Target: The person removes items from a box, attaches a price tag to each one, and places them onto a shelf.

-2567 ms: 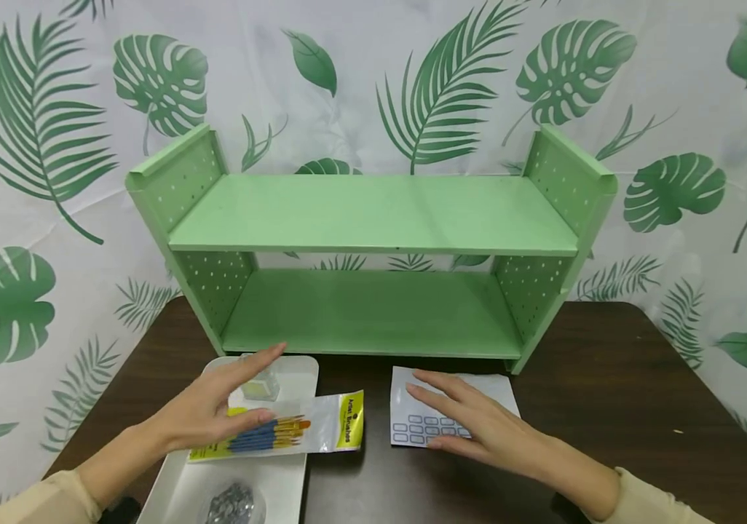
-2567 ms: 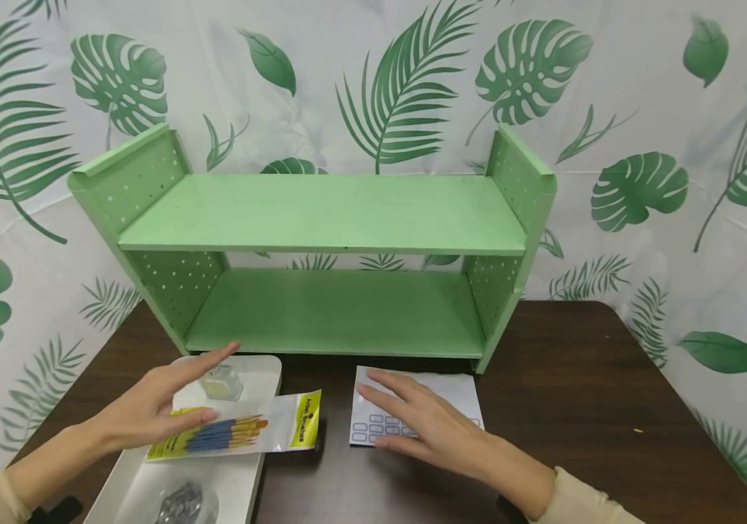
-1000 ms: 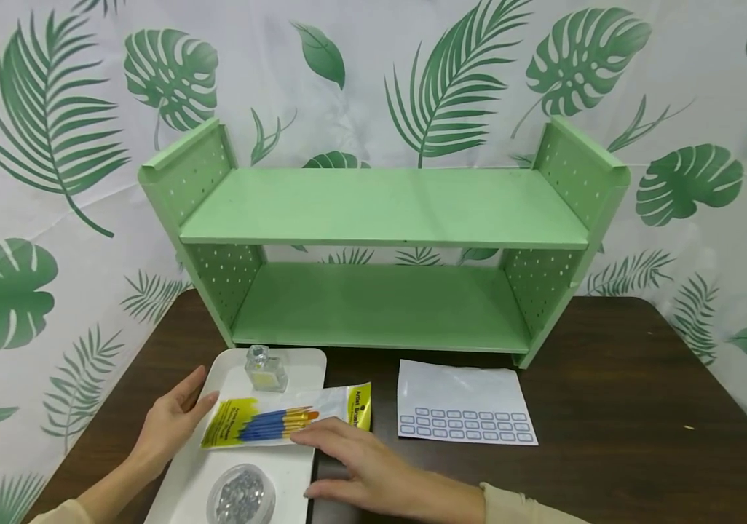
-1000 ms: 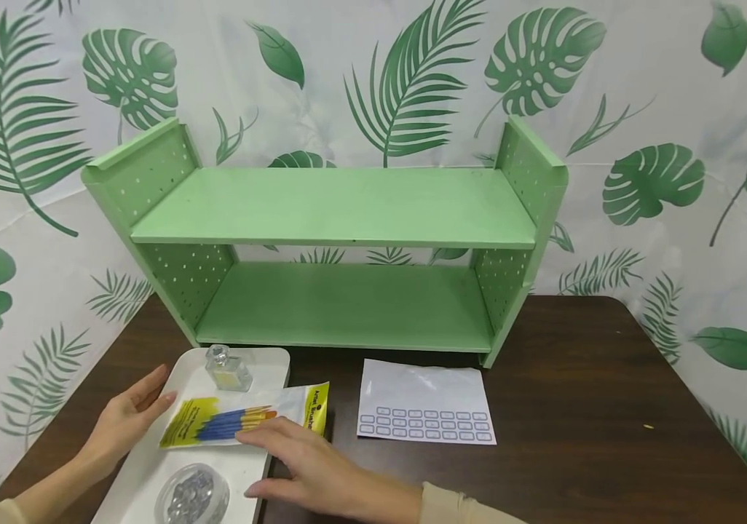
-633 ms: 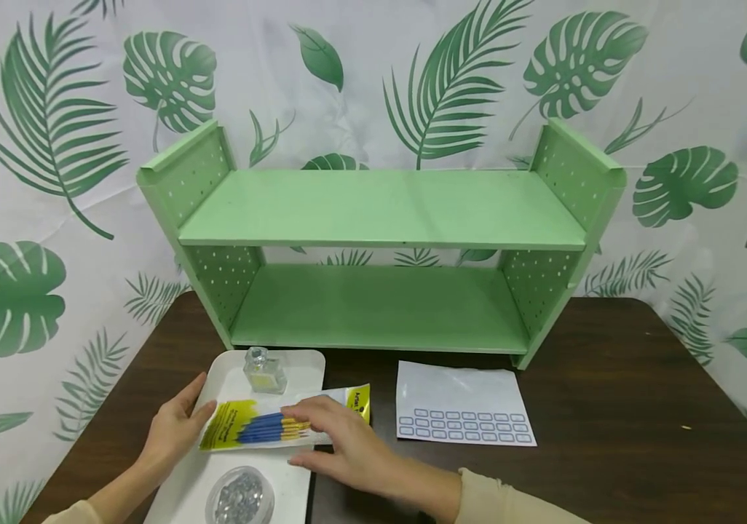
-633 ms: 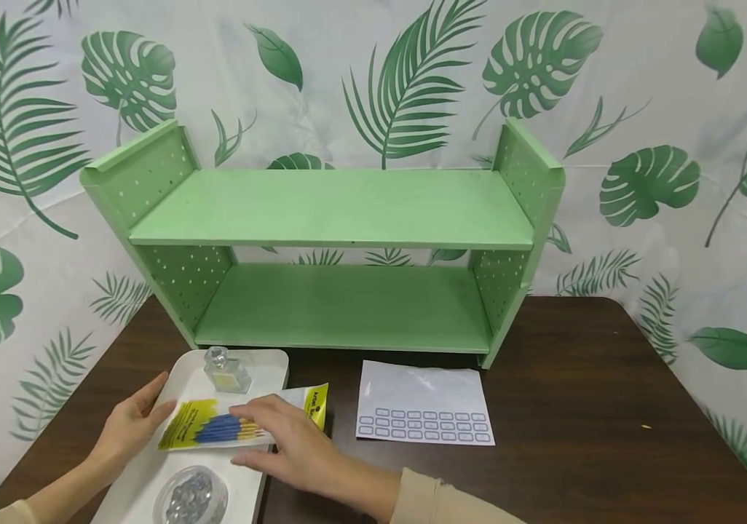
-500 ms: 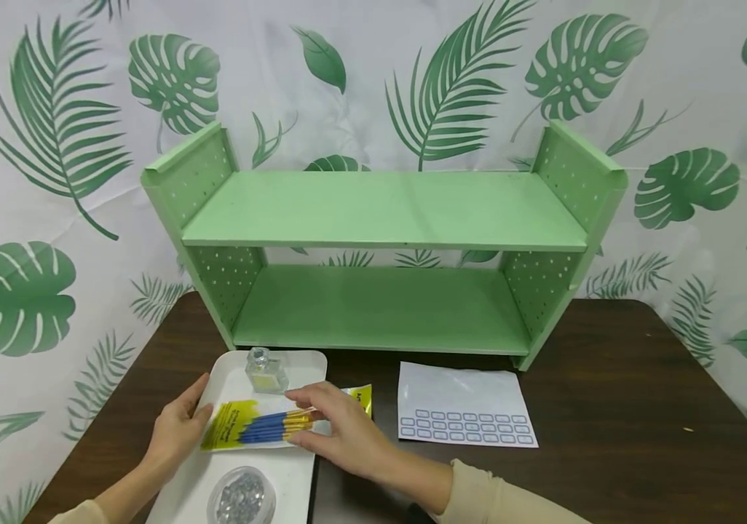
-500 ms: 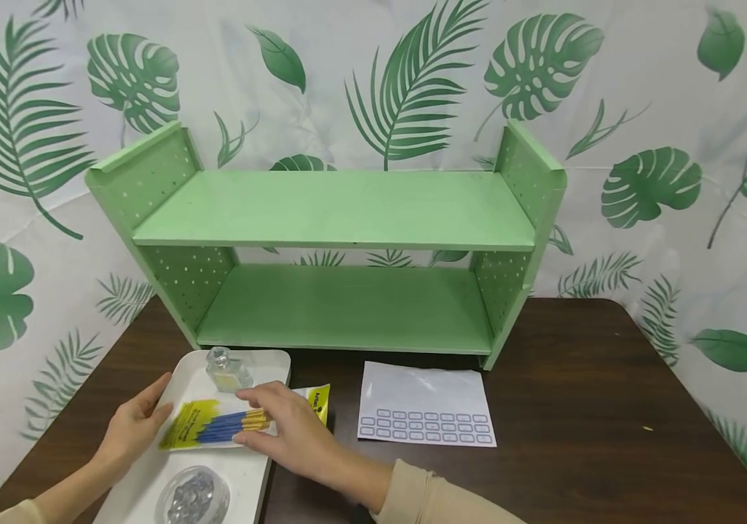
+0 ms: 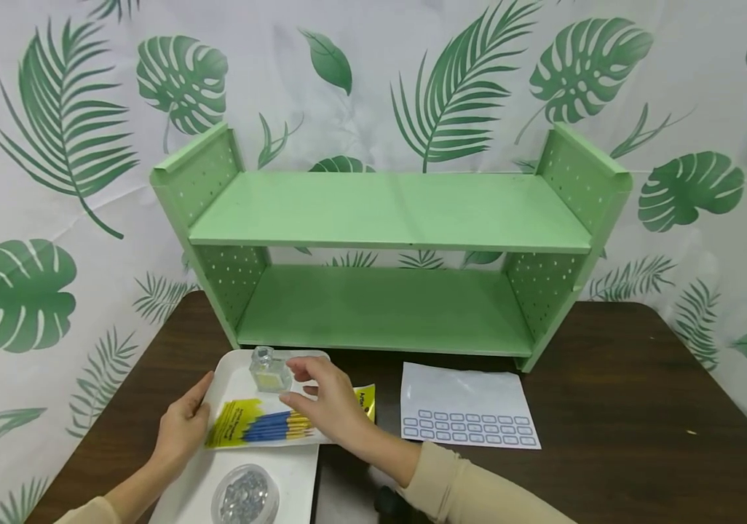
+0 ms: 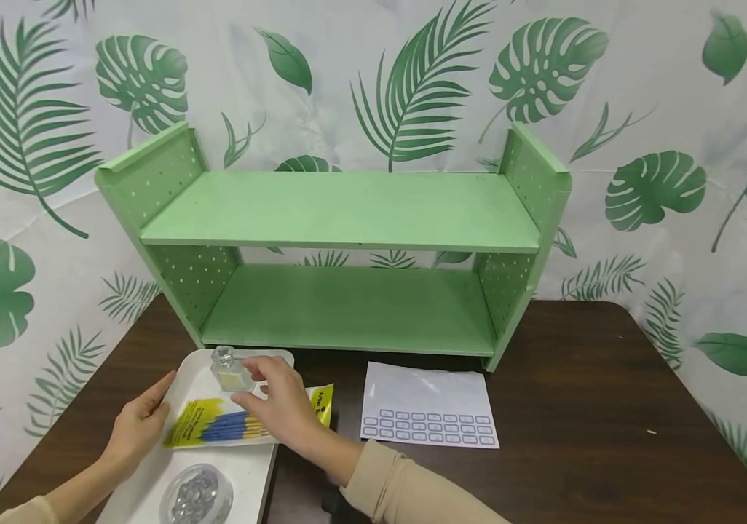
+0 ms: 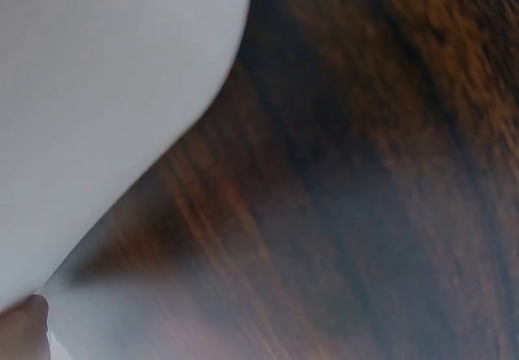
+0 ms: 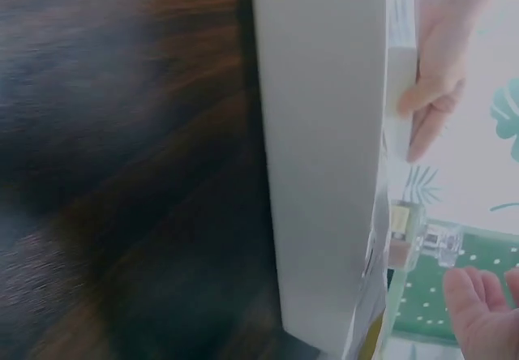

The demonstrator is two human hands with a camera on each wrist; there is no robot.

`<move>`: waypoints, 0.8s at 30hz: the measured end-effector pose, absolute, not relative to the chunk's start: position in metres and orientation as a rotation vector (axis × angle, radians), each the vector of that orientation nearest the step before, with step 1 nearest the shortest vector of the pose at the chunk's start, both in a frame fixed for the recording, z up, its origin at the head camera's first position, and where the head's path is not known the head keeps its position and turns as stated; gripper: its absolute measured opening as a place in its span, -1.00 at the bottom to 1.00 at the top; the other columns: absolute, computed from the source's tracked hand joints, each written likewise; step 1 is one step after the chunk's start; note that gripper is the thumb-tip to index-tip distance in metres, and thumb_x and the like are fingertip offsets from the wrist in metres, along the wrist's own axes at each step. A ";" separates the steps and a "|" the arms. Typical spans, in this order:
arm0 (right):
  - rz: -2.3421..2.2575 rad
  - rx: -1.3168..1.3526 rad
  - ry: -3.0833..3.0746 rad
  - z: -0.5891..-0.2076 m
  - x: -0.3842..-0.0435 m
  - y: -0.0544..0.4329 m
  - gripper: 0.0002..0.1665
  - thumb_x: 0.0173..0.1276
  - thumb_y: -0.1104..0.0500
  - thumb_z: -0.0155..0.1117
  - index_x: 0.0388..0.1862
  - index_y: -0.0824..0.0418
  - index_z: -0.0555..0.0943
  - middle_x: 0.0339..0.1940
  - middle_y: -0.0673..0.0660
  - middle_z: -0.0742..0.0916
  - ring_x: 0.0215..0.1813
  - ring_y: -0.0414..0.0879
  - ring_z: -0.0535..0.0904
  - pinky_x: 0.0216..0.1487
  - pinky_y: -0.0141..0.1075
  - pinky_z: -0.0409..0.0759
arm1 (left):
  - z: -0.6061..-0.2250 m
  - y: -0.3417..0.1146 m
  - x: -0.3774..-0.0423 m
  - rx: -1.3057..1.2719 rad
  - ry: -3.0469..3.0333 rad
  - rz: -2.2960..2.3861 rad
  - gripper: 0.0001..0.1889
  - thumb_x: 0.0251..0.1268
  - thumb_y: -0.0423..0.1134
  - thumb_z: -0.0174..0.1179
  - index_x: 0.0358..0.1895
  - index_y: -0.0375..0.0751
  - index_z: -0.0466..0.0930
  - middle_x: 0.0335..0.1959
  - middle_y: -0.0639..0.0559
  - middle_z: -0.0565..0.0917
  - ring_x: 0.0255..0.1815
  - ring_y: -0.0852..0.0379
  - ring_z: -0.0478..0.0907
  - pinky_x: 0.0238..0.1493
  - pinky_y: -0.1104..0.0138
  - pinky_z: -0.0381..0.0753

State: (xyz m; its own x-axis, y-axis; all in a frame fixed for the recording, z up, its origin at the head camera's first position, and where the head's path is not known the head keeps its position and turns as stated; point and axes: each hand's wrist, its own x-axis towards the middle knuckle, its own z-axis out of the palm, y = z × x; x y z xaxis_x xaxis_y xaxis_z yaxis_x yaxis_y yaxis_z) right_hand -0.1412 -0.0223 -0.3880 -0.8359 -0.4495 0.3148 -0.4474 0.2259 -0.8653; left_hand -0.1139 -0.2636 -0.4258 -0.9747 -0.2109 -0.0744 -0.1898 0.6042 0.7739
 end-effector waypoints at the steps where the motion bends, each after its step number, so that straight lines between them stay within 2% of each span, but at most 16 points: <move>1: -1.744 -0.886 2.466 -0.389 -0.143 -0.025 -0.52 0.24 0.25 0.31 0.14 0.33 0.50 0.01 0.23 0.59 0.02 0.00 0.53 0.04 -0.25 0.60 | -0.426 -0.264 -0.114 0.351 -2.791 -1.345 -0.45 0.35 -0.48 -0.20 0.43 -0.30 0.07 0.36 -0.30 0.17 0.41 -0.26 0.09 0.37 -0.05 0.11; 15: -1.785 -0.706 2.562 -0.393 -0.165 -0.066 -0.56 0.22 0.27 0.32 0.09 0.33 0.52 0.00 0.23 0.59 0.02 0.05 0.52 0.06 -0.21 0.56 | -0.428 -0.262 -0.114 0.362 -2.784 -1.322 -0.45 0.36 -0.48 -0.20 0.43 -0.29 0.08 0.35 -0.31 0.18 0.40 -0.22 0.11 0.34 -0.04 0.18; 21: -1.727 -0.654 2.626 -0.394 -0.171 -0.074 -0.55 0.22 0.24 0.33 0.09 0.30 0.53 -0.02 0.19 0.62 0.03 0.02 0.52 0.00 -0.34 0.53 | -0.429 -0.261 -0.114 0.367 -2.768 -1.300 -0.46 0.36 -0.47 -0.19 0.41 -0.29 0.12 0.33 -0.31 0.21 0.38 -0.26 0.14 0.34 -0.07 0.16; 24: -1.720 -0.628 2.617 -0.396 -0.174 -0.076 -0.56 0.23 0.24 0.32 0.10 0.29 0.53 0.00 0.19 0.61 0.04 0.04 0.51 0.00 -0.32 0.52 | -0.430 -0.262 -0.114 0.374 -2.766 -1.300 -0.46 0.36 -0.47 -0.19 0.41 -0.29 0.12 0.34 -0.31 0.20 0.38 -0.27 0.13 0.35 -0.07 0.15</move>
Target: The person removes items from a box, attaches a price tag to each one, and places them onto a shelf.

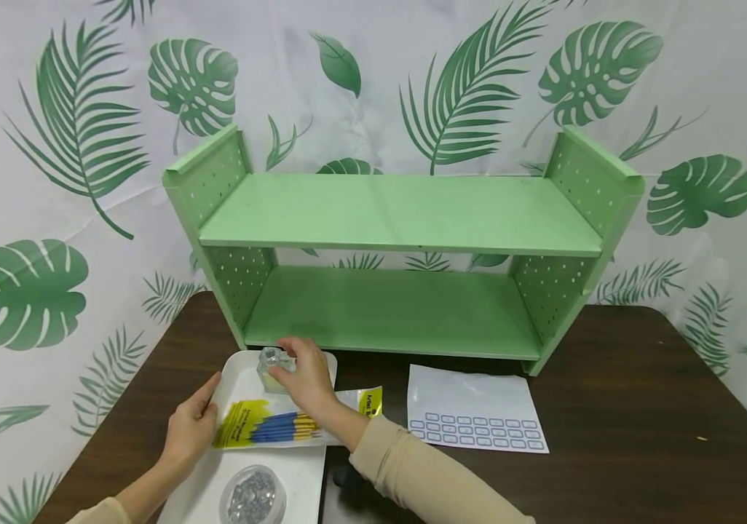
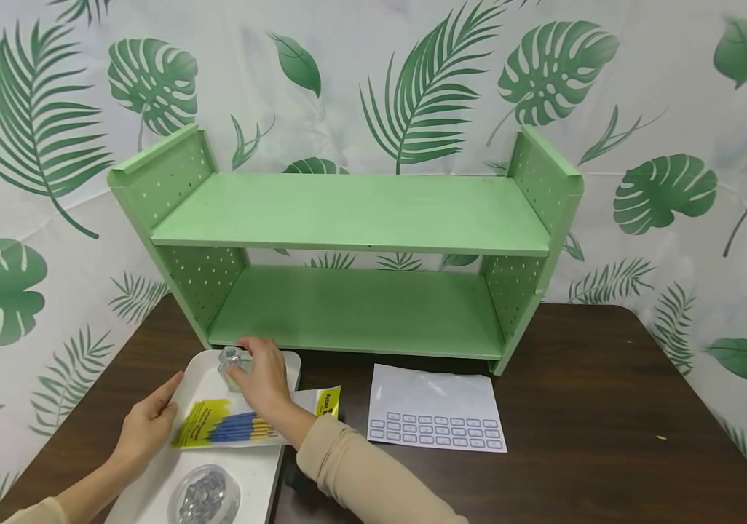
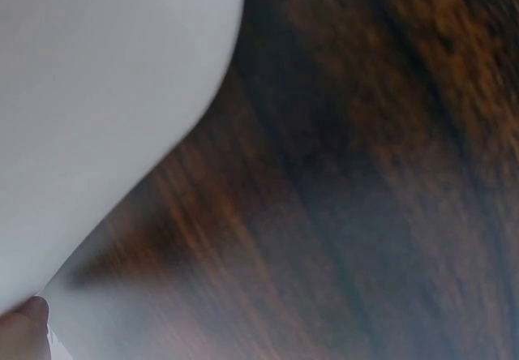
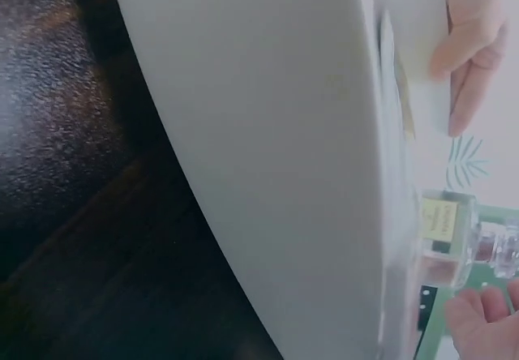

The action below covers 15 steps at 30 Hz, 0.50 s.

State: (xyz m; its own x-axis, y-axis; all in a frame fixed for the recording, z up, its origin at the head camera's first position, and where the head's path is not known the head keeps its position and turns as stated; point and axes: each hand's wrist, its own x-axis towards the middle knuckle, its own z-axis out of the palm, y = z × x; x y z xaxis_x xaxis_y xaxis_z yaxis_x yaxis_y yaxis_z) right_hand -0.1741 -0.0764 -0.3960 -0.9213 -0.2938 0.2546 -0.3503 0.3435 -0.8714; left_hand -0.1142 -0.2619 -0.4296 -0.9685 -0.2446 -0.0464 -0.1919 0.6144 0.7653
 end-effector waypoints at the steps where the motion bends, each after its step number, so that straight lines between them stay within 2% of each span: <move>1: 1.666 0.599 -2.536 -0.397 -0.175 -0.077 -0.56 0.24 0.23 0.32 0.10 0.29 0.53 0.00 0.19 0.62 0.04 0.04 0.51 0.00 -0.31 0.52 | -0.430 -0.262 -0.115 0.377 -2.768 -1.298 -0.46 0.36 -0.47 -0.19 0.42 -0.29 0.12 0.34 -0.30 0.20 0.39 -0.27 0.13 0.35 -0.07 0.14; 15: 1.650 0.571 -2.535 -0.406 -0.186 -0.084 -0.66 0.20 0.25 0.35 -0.03 0.29 0.62 -0.13 0.13 0.70 -0.06 -0.04 0.59 -0.08 -0.39 0.54 | -0.429 -0.261 -0.115 0.380 -2.780 -1.302 -0.45 0.36 -0.48 -0.20 0.43 -0.29 0.09 0.36 -0.30 0.18 0.39 -0.26 0.12 0.33 -0.07 0.18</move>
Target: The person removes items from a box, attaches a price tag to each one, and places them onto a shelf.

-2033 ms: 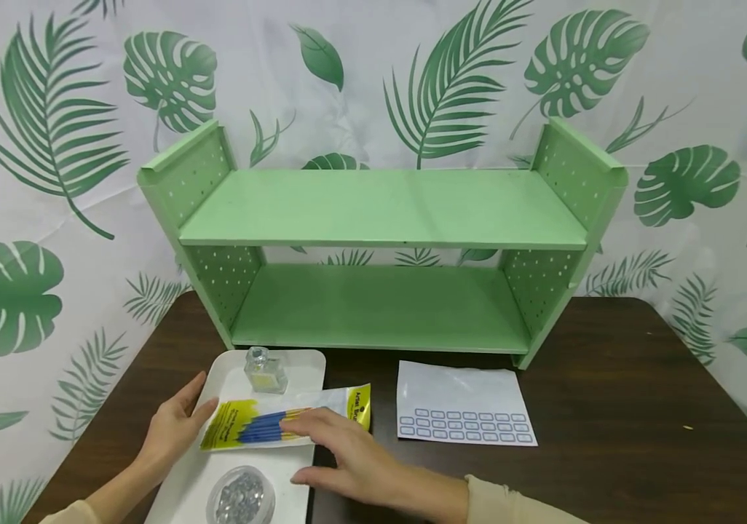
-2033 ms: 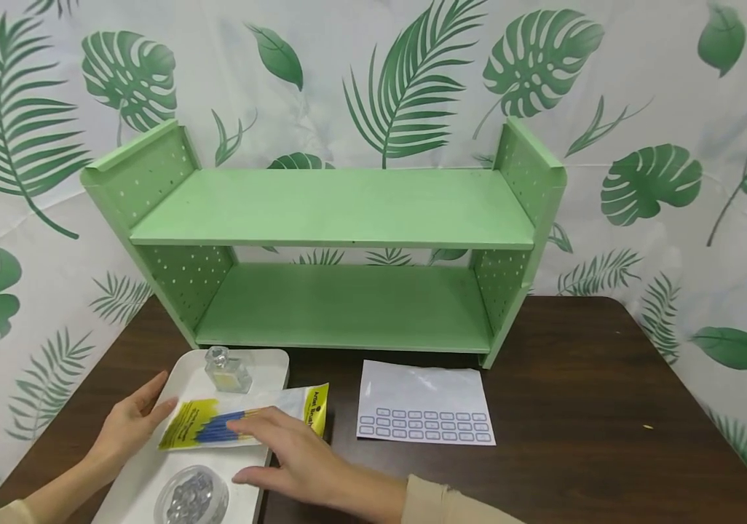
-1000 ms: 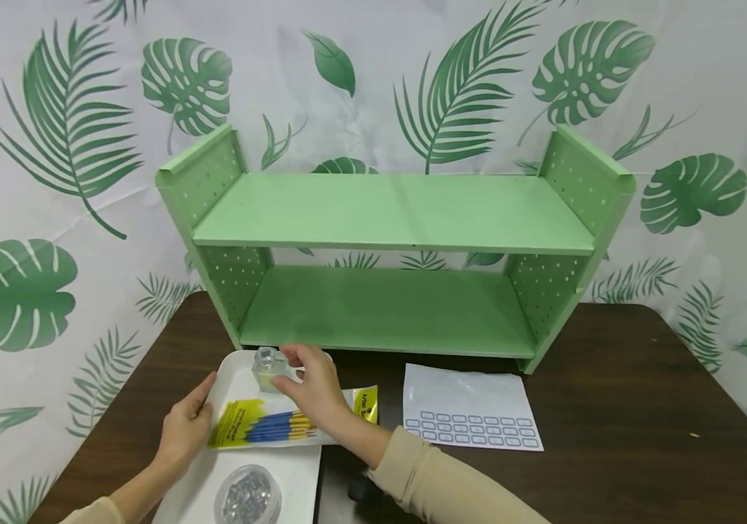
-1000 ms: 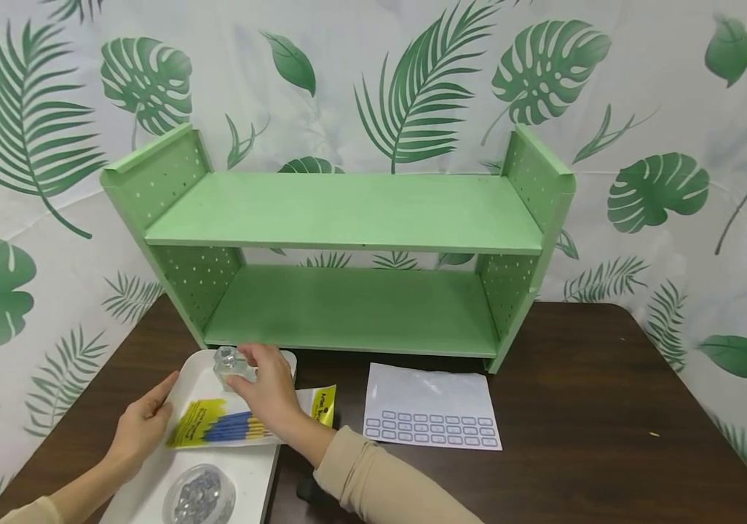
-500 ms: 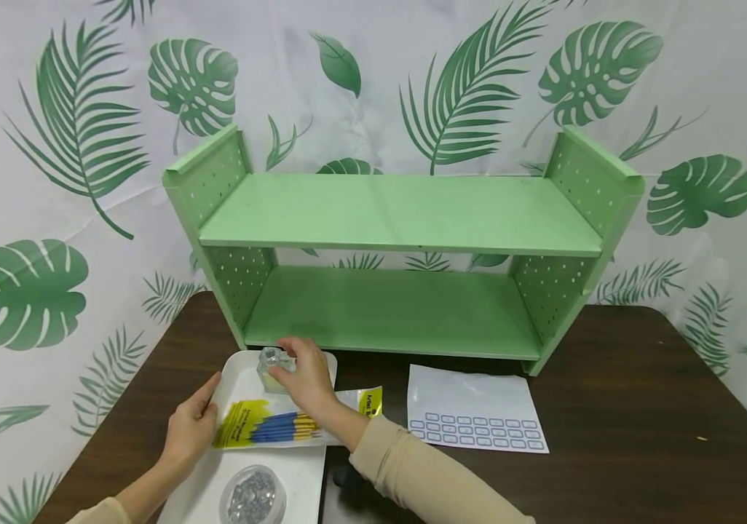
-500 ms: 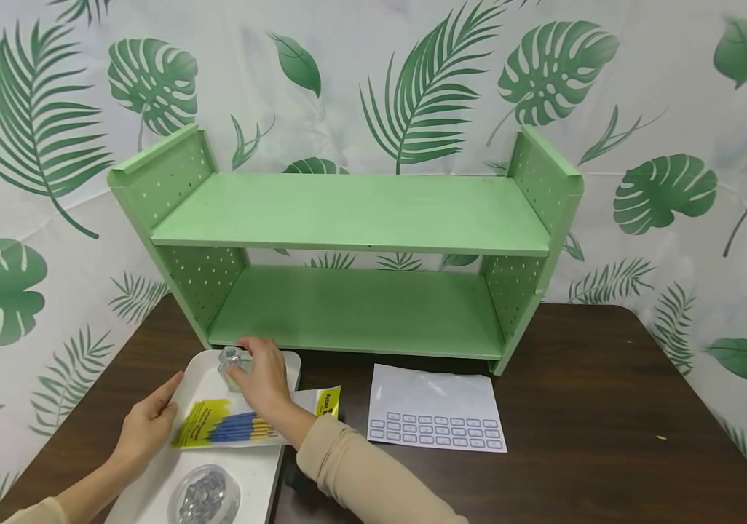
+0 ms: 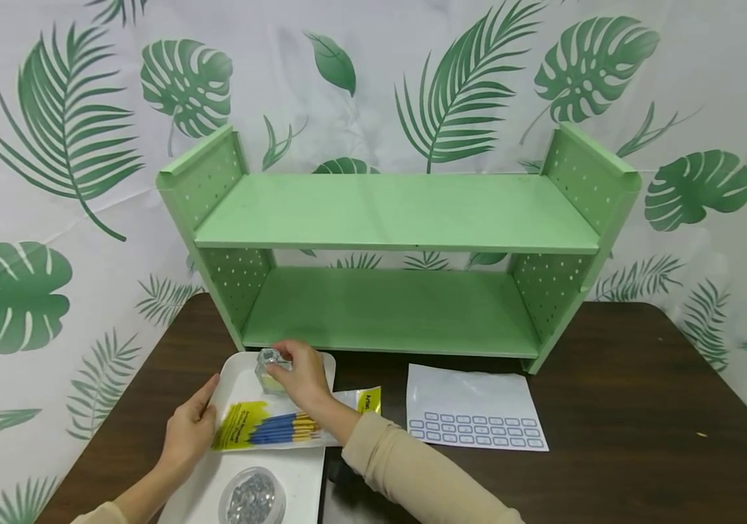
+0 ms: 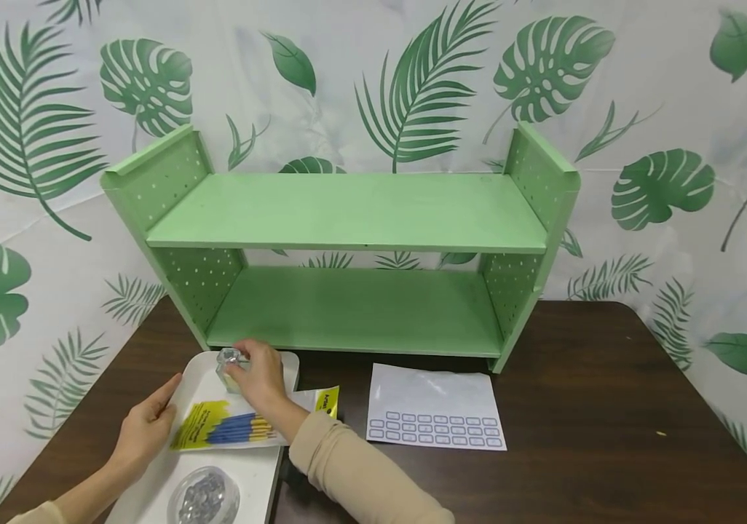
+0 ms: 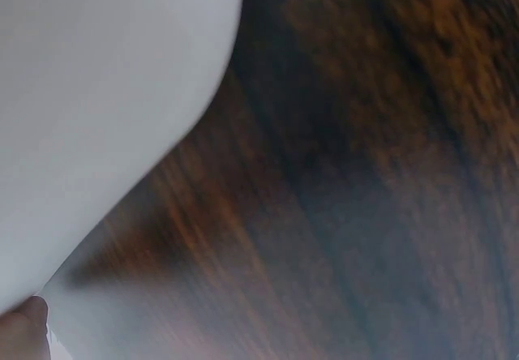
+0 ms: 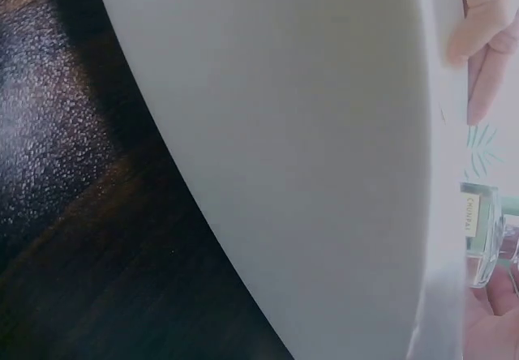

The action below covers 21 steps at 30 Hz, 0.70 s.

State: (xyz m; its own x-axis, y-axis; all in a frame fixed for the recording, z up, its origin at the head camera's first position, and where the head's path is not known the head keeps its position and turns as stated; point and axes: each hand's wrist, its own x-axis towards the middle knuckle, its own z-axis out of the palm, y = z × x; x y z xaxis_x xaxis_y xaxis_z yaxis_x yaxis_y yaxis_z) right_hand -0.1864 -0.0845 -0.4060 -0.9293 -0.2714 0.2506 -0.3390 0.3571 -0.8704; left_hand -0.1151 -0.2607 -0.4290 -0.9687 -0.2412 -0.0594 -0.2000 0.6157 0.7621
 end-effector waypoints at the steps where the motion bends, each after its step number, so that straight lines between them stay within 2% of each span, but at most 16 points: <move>1: 1.654 0.567 -2.534 -0.406 -0.186 -0.085 -0.67 0.20 0.25 0.35 -0.04 0.29 0.63 -0.13 0.13 0.71 -0.06 -0.05 0.60 -0.07 -0.39 0.54 | -0.429 -0.261 -0.115 0.377 -2.777 -1.297 -0.45 0.36 -0.48 -0.20 0.42 -0.29 0.09 0.36 -0.30 0.19 0.39 -0.26 0.12 0.33 -0.07 0.18; 7: 1.674 0.536 -2.522 -0.405 -0.187 -0.085 -0.72 0.19 0.26 0.35 -0.09 0.25 0.65 -0.17 0.10 0.74 -0.07 -0.11 0.63 -0.03 -0.39 0.56 | -0.431 -0.260 -0.116 0.371 -2.778 -1.255 -0.46 0.35 -0.47 -0.20 0.42 -0.29 0.11 0.34 -0.31 0.21 0.36 -0.25 0.18 0.27 -0.05 0.28; 12: 1.668 0.525 -2.508 -0.406 -0.186 -0.085 -0.71 0.19 0.26 0.35 -0.07 0.25 0.65 -0.16 0.10 0.74 -0.07 -0.11 0.64 -0.04 -0.40 0.56 | -0.432 -0.260 -0.116 0.373 -2.777 -1.260 -0.46 0.36 -0.46 -0.20 0.42 -0.28 0.12 0.34 -0.32 0.21 0.37 -0.28 0.15 0.29 -0.10 0.23; 21: 1.778 0.480 -2.424 -0.400 -0.185 -0.079 -0.72 0.22 0.24 0.32 -0.07 0.24 0.64 -0.15 0.10 0.74 -0.04 -0.11 0.64 0.02 -0.34 0.57 | -0.431 -0.259 -0.116 0.400 -2.795 -1.200 -0.46 0.35 -0.43 -0.21 0.42 -0.25 0.13 0.34 -0.29 0.22 0.34 -0.23 0.21 0.15 0.00 0.35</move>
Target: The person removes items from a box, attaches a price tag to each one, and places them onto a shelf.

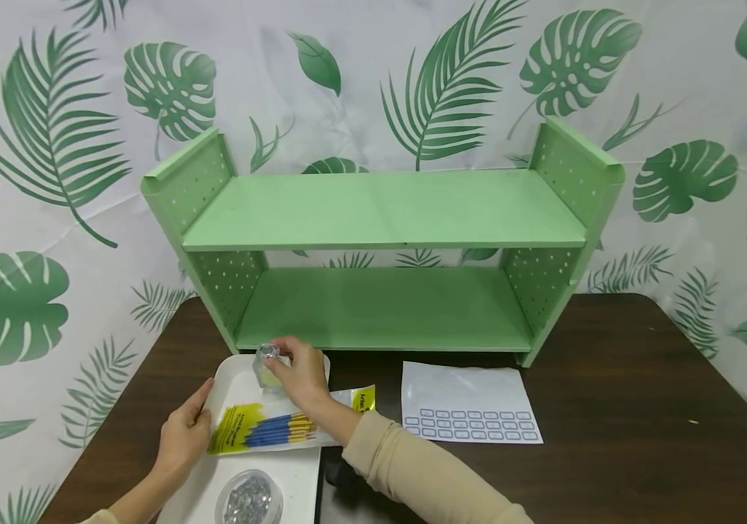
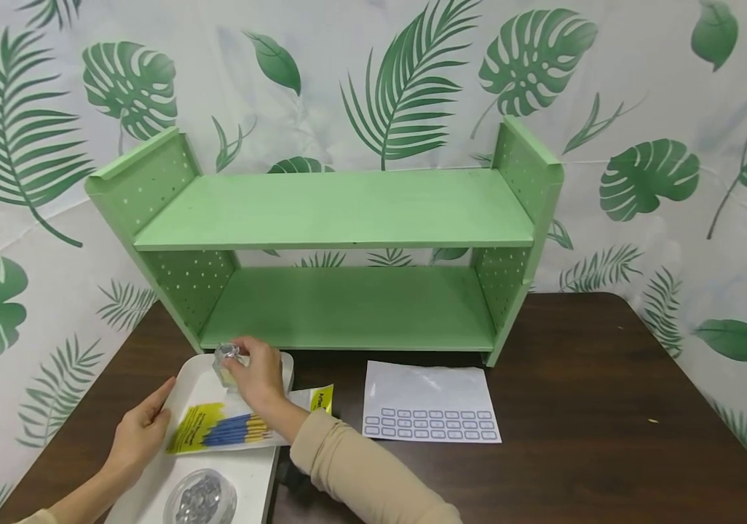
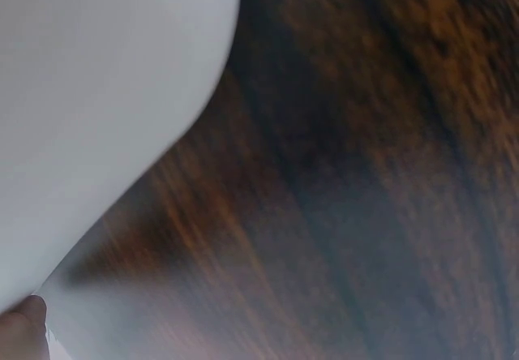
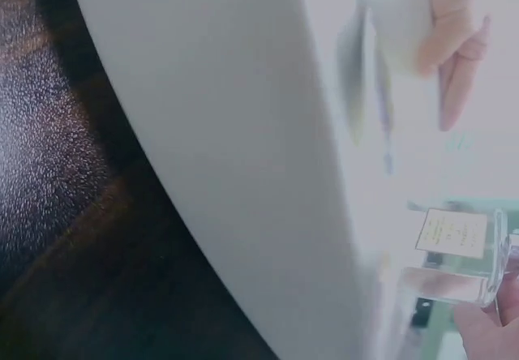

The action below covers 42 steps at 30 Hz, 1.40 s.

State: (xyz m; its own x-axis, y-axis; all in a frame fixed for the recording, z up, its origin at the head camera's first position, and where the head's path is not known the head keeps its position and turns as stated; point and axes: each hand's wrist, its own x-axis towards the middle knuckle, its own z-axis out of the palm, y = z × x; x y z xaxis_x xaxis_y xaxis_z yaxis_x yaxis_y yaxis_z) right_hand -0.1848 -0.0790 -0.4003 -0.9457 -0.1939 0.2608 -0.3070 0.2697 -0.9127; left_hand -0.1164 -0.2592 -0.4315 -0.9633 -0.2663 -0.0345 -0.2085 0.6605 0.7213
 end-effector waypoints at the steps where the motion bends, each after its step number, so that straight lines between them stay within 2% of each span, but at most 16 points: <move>1: 1.789 0.483 -2.415 -0.398 -0.184 -0.078 -0.73 0.23 0.24 0.32 -0.07 0.23 0.64 -0.15 0.10 0.74 -0.05 -0.12 0.64 0.01 -0.34 0.58 | -0.432 -0.259 -0.116 0.402 -2.795 -1.204 -0.46 0.35 -0.43 -0.21 0.42 -0.25 0.12 0.35 -0.29 0.22 0.35 -0.23 0.20 0.17 -0.01 0.35; 8: 1.909 0.546 -2.369 -0.379 -0.173 -0.065 -0.73 0.23 0.24 0.32 -0.07 0.22 0.63 -0.14 0.08 0.73 -0.05 -0.17 0.62 0.02 -0.34 0.59 | -0.433 -0.262 -0.115 0.387 -2.790 -1.225 -0.45 0.35 -0.43 -0.22 0.42 -0.27 0.11 0.35 -0.32 0.21 0.37 -0.28 0.15 0.24 -0.08 0.30; 13: 1.972 0.643 -2.334 -0.364 -0.164 -0.044 -0.71 0.23 0.24 0.32 -0.05 0.24 0.62 -0.13 0.11 0.72 -0.05 -0.17 0.62 -0.01 -0.45 0.58 | -0.431 -0.263 -0.115 0.389 -2.794 -1.251 -0.45 0.36 -0.44 -0.23 0.43 -0.26 0.08 0.36 -0.31 0.19 0.39 -0.27 0.11 0.31 -0.09 0.21; 16: 2.005 0.682 -2.320 -0.356 -0.159 -0.028 -0.71 0.22 0.28 0.32 -0.06 0.26 0.62 -0.15 0.14 0.72 -0.07 -0.13 0.63 -0.05 -0.49 0.57 | -0.431 -0.263 -0.115 0.394 -2.807 -1.260 -0.44 0.36 -0.44 -0.24 0.44 -0.25 0.06 0.38 -0.30 0.17 0.40 -0.26 0.10 0.31 -0.07 0.23; 21: 2.034 0.737 -2.315 -0.347 -0.151 0.004 -0.70 0.22 0.33 0.30 -0.04 0.32 0.61 -0.16 0.22 0.71 -0.10 -0.04 0.63 -0.12 -0.48 0.59 | -0.430 -0.263 -0.115 0.396 -2.813 -1.258 -0.44 0.37 -0.43 -0.24 0.45 -0.23 0.06 0.38 -0.31 0.16 0.40 -0.28 0.08 0.31 -0.10 0.20; 26: 2.042 0.750 -2.333 -0.340 -0.142 0.037 -0.67 0.22 0.34 0.29 -0.02 0.33 0.59 -0.13 0.24 0.70 -0.07 -0.02 0.63 -0.09 -0.42 0.61 | -0.430 -0.262 -0.116 0.391 -2.816 -1.255 -0.44 0.36 -0.44 -0.24 0.44 -0.24 0.06 0.38 -0.32 0.16 0.40 -0.26 0.10 0.29 -0.07 0.23; 32: 2.033 0.690 -2.382 -0.342 -0.132 0.075 -0.67 0.20 0.35 0.30 -0.02 0.31 0.59 -0.16 0.23 0.70 -0.15 -0.14 0.63 -0.15 -0.37 0.64 | -0.430 -0.262 -0.116 0.399 -2.826 -1.283 -0.44 0.37 -0.44 -0.24 0.45 -0.23 0.03 0.38 -0.33 0.14 0.41 -0.27 0.08 0.30 -0.06 0.24; 37: 1.989 0.672 -2.410 -0.354 -0.122 0.106 -0.68 0.20 0.35 0.30 -0.04 0.34 0.59 -0.15 0.26 0.69 -0.14 -0.21 0.62 -0.10 -0.37 0.63 | -0.430 -0.262 -0.117 0.400 -2.834 -1.277 -0.43 0.38 -0.43 -0.24 0.46 -0.21 0.03 0.38 -0.32 0.15 0.40 -0.26 0.11 0.19 -0.01 0.30; 42: 1.941 0.686 -2.410 -0.366 -0.111 0.132 -0.71 0.21 0.33 0.30 -0.08 0.40 0.59 -0.20 0.30 0.70 -0.16 -0.20 0.63 -0.13 -0.38 0.64 | -0.431 -0.262 -0.117 0.385 -2.819 -1.264 -0.44 0.37 -0.45 -0.23 0.45 -0.24 0.05 0.37 -0.33 0.17 0.40 -0.28 0.10 0.28 -0.07 0.25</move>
